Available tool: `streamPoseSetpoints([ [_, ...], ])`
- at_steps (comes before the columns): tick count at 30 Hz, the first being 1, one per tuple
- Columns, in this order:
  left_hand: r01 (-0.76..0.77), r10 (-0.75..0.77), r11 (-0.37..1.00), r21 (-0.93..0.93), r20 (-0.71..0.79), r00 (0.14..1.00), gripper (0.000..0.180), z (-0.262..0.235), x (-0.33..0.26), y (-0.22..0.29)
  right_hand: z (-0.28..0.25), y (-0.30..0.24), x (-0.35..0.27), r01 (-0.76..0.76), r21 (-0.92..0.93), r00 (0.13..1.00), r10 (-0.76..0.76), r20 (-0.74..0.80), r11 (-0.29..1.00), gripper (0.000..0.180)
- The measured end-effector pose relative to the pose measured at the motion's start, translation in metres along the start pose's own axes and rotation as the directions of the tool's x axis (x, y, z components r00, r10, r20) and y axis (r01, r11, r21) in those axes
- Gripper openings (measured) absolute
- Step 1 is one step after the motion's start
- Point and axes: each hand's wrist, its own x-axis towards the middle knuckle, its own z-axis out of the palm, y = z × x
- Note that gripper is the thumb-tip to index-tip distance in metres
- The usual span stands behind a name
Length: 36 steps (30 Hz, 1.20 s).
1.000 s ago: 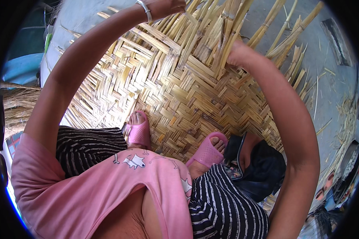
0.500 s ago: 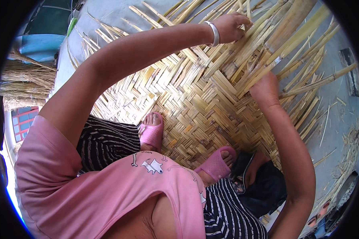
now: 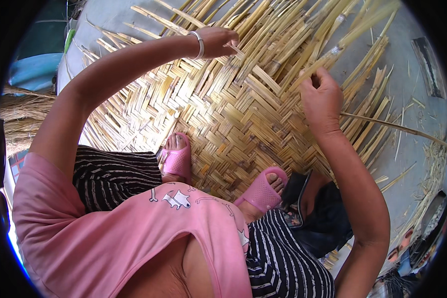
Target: The person weaves a basket by hand, interlacing dried palm strips in an over-under pattern. They repeatedly adjust and tighten the weave, working around the circular base on the floor.
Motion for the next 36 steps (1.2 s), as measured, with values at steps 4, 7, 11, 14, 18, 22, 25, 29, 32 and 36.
streamPoseSetpoints([
  [4,-0.086,0.108,0.981,0.176,-0.121,0.987,0.036,0.009,-0.001,0.001,-0.004,0.000,0.002,-0.010,0.073,1.000,0.009,0.014,0.997,0.012],
  [7,-0.091,0.127,0.965,0.246,-0.135,0.983,0.037,0.009,0.003,-0.001,-0.007,-0.007,0.013,-0.234,0.229,0.972,0.219,0.090,0.945,0.012],
  [11,-0.097,0.104,0.974,0.204,-0.024,0.994,0.037,-0.005,0.000,0.006,-0.015,-0.012,0.028,-0.468,0.217,0.882,0.436,0.179,0.857,0.009],
  [14,-0.127,0.123,0.980,0.153,0.037,0.992,0.031,-0.008,0.000,0.005,-0.014,-0.016,0.035,-0.532,0.184,0.842,0.491,0.224,0.827,0.010],
  [18,-0.175,0.171,0.973,0.149,0.038,0.985,0.026,-0.008,0.003,-0.004,-0.010,-0.010,0.045,-0.572,0.144,0.804,0.517,0.293,0.808,0.015],
  [22,-0.129,0.125,0.990,0.049,0.079,0.989,0.026,-0.003,0.006,-0.002,-0.006,-0.011,0.042,-0.551,0.153,0.827,0.513,0.229,0.821,0.019],
  [25,-0.132,0.132,0.991,-0.008,0.069,0.989,0.024,-0.007,0.002,0.000,-0.008,-0.008,0.043,-0.552,0.168,0.829,0.516,0.215,0.817,0.022],
  [29,-0.166,0.166,0.986,0.001,-0.006,0.986,0.021,-0.015,-0.001,-0.001,-0.005,-0.005,0.049,-0.561,0.196,0.822,0.514,0.246,0.804,0.028],
  [32,-0.177,0.184,0.979,0.100,-0.062,0.981,0.020,-0.027,0.002,0.008,-0.004,0.020,0.063,-0.540,0.134,0.834,0.507,0.216,0.831,0.029],
  [36,-0.248,0.289,0.947,0.202,-0.209,0.934,0.020,-0.034,0.006,0.011,-0.004,0.013,0.060,-0.544,0.283,0.837,0.488,0.246,0.790,0.029],
])
